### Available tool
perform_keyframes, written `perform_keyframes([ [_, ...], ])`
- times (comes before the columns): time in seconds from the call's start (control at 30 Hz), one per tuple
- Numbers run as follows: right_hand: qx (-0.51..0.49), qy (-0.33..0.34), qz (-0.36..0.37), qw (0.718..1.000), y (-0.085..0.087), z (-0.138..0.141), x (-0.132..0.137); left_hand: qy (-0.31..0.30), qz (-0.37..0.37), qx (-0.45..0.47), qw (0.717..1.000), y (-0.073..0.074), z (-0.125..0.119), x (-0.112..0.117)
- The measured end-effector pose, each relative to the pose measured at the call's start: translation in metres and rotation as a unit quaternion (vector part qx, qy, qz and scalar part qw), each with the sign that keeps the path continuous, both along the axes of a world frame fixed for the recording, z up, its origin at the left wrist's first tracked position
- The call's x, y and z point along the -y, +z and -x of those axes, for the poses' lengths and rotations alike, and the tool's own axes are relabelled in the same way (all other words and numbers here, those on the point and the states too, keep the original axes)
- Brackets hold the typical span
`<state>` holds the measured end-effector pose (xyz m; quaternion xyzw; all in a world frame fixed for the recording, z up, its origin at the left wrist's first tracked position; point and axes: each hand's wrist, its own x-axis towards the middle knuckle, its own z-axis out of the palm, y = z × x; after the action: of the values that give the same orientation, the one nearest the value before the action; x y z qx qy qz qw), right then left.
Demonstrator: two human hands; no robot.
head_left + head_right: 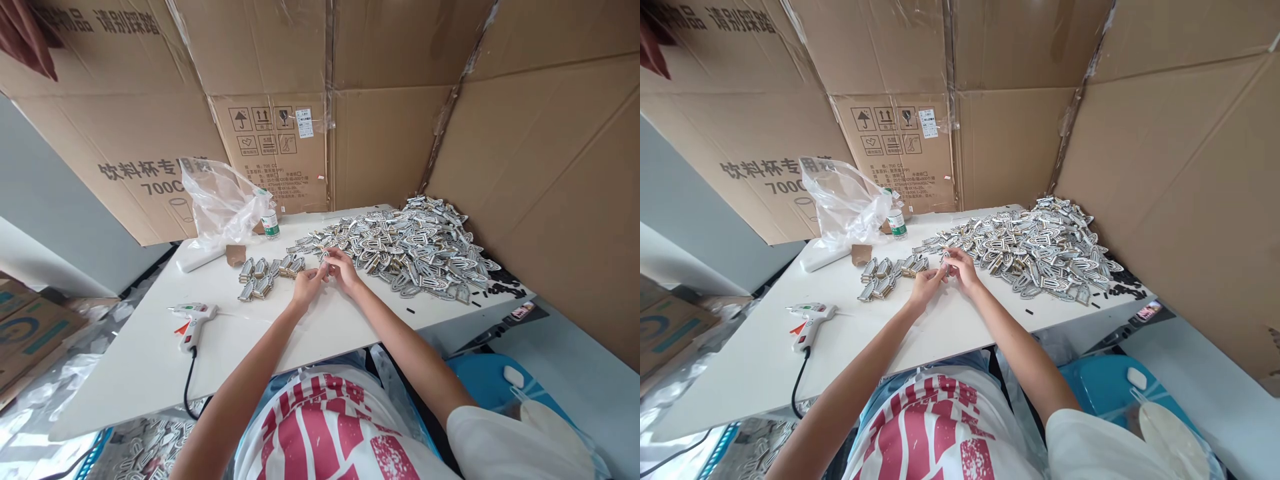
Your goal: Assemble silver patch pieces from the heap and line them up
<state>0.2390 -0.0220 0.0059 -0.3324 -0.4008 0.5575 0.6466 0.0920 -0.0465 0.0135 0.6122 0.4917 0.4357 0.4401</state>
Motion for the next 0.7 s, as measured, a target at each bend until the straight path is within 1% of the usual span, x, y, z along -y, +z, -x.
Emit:
perform_keyframes([
  [0.17, -0.016, 0.028, 0.01, 0.999, -0.0002, -0.0009, 0.0, 0.008, 0.018, -0.013, 1.0, 0.0007, 0.0014, 0.0012],
  [0.33, -0.027, 0.032, 0.0, 0.999, -0.0023, 0.0, -0.0019, 0.023, 0.018, -0.036, 0.999, 0.0015, 0.0017, 0.0012],
  [0.5, -0.023, 0.035, -0.003, 0.999, 0.0006, -0.0006, -0.0016, 0.035, 0.018, -0.062, 0.997, 0.0034, 0.0016, -0.0002],
  [0.7, -0.031, 0.047, -0.001, 0.998, 0.0034, -0.0013, 0.0009, 0.069, -0.009, -0.134, 0.989, 0.009, 0.0027, 0.003],
])
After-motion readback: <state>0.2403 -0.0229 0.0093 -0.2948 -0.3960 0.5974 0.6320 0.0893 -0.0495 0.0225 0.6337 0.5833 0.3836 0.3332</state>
